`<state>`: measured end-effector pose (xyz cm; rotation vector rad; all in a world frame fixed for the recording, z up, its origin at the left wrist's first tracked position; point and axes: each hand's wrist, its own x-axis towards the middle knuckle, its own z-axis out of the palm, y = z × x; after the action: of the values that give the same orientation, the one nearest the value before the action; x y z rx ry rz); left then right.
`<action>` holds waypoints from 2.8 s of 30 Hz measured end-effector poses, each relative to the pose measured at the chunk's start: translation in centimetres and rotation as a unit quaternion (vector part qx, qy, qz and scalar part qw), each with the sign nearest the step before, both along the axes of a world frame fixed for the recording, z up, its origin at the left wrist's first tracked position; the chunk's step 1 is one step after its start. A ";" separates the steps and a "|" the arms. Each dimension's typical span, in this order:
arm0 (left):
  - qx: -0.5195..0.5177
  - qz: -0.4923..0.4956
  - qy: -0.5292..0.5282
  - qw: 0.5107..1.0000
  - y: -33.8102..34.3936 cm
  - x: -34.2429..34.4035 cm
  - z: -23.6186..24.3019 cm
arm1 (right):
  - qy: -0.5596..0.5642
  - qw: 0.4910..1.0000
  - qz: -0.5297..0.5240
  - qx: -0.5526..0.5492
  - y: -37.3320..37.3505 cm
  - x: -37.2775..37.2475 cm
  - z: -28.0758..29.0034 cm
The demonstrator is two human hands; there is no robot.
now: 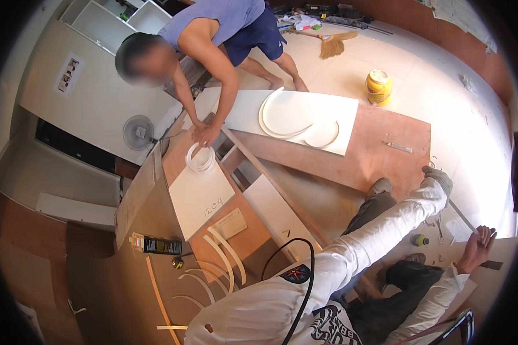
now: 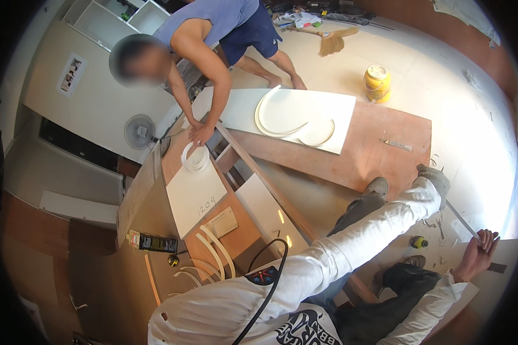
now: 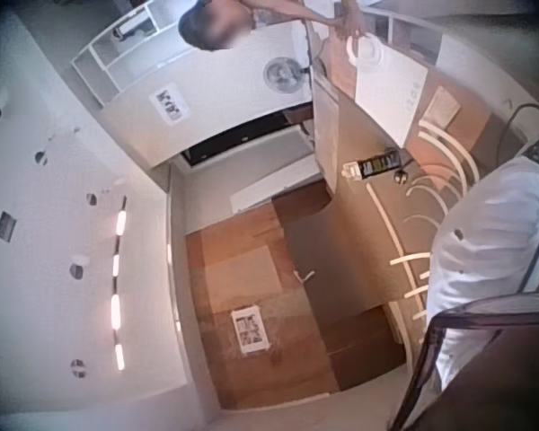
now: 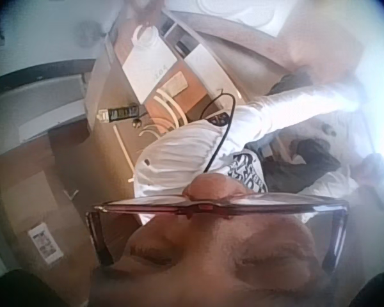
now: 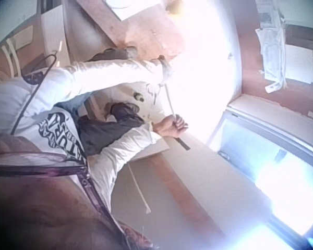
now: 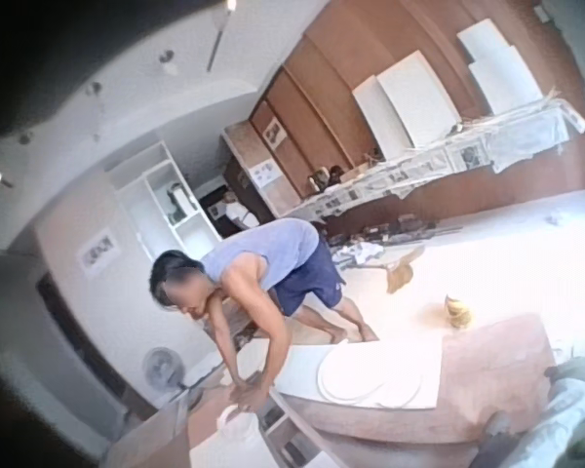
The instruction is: The person sits on the floor and applies glue to thin strips of edge banding using a green bottle. They then press the strips onto the edges of a wooden board. The person repeats this process for multiple strips, handling them one at a time.
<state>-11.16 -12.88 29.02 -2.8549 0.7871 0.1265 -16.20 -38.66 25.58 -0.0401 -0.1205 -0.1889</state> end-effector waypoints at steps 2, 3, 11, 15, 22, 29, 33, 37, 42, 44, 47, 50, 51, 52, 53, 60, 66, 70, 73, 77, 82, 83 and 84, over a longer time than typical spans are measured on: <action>-0.007 -0.002 -0.012 1.000 -0.3 0.2 -0.3 | 0.018 1.000 -0.018 0.003 -0.2 -0.2 0.0; -0.015 -0.003 -0.017 1.000 -0.6 0.4 -0.4 | 0.028 0.999 -0.027 0.001 -0.5 -0.3 0.1; -0.039 0.013 -0.053 0.998 -0.3 -0.2 -0.6 | 0.030 0.998 -0.058 -0.015 0.4 -0.6 0.2; -0.062 0.026 -0.079 0.995 -0.2 -0.2 -0.8 | 0.016 0.998 -0.058 -0.006 0.0 -0.8 0.1; -0.152 0.091 -0.132 0.975 0.7 1.6 -0.2 | -0.014 0.998 -0.052 -0.012 1.1 -0.8 0.8; -0.106 0.122 -0.022 0.987 -1.7 1.3 1.8 | 0.115 0.964 -0.127 -0.203 1.5 0.3 -1.0; -0.125 0.112 -0.049 0.985 -2.7 1.0 1.4 | 0.241 0.845 -0.157 -0.451 9.4 0.8 2.3; -0.165 0.093 -0.102 0.977 -3.7 0.6 1.3 | 0.324 0.801 -0.073 -0.498 11.9 1.1 3.2; -0.260 0.079 -0.144 0.951 -3.7 0.1 1.6 | 0.301 0.872 -0.061 -0.382 10.7 1.8 1.5; -0.333 0.066 -0.085 0.937 -3.0 -0.5 3.0 | 0.277 0.875 -0.080 -0.389 9.8 1.8 0.9; -0.419 0.069 0.121 0.897 -1.0 -1.5 6.1 | 0.291 0.831 -0.117 -0.460 8.8 1.6 0.4; -0.410 0.082 0.321 0.850 -0.2 -1.0 8.5 | 0.279 0.849 -0.144 -0.426 8.7 1.4 1.5; -0.442 0.092 0.334 0.827 -0.4 -0.9 8.3 | 0.259 0.862 -0.147 -0.411 8.3 1.6 1.1; -0.473 0.101 0.346 0.804 -0.6 -0.7 7.9 | 0.238 0.874 -0.151 -0.396 7.6 2.0 0.5; -0.505 0.115 0.359 0.777 -0.5 -0.7 7.8 | 0.224 0.880 -0.153 -0.389 7.7 2.0 0.4; -0.558 0.084 0.366 0.740 -1.1 -0.5 7.3 | 0.171 0.924 -0.101 -0.326 7.5 2.0 0.3; -0.589 0.204 0.364 0.692 -0.4 -0.8 9.3 | 0.371 0.775 -0.040 -0.509 9.2 0.9 4.0; -0.497 0.248 0.101 0.825 0.2 -0.2 7.7 | 0.359 0.573 -0.107 -0.728 11.7 0.4 5.1; -0.485 0.251 0.029 0.837 -0.1 0.5 6.7 | 0.210 0.449 -0.301 -0.815 13.6 -0.2 6.1; -0.548 0.276 0.040 0.789 0.4 1.6 5.2 | 0.009 0.407 -0.352 -0.843 14.6 0.0 6.1; -0.704 0.312 0.198 0.607 0.7 1.9 6.0 | 0.013 0.467 -0.265 -0.844 14.1 0.3 5.7; -0.727 0.316 0.219 0.569 0.9 1.5 7.2 | 0.006 0.464 -0.281 -0.840 14.2 0.4 5.7; -0.749 0.319 0.239 0.529 0.9 1.3 7.9 | 0.011 0.450 -0.309 -0.837 14.5 0.4 5.8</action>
<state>-9.90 -11.95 36.87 -4.7247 -0.8232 0.5996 -15.84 -24.14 31.39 -2.1751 -0.2239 -0.7557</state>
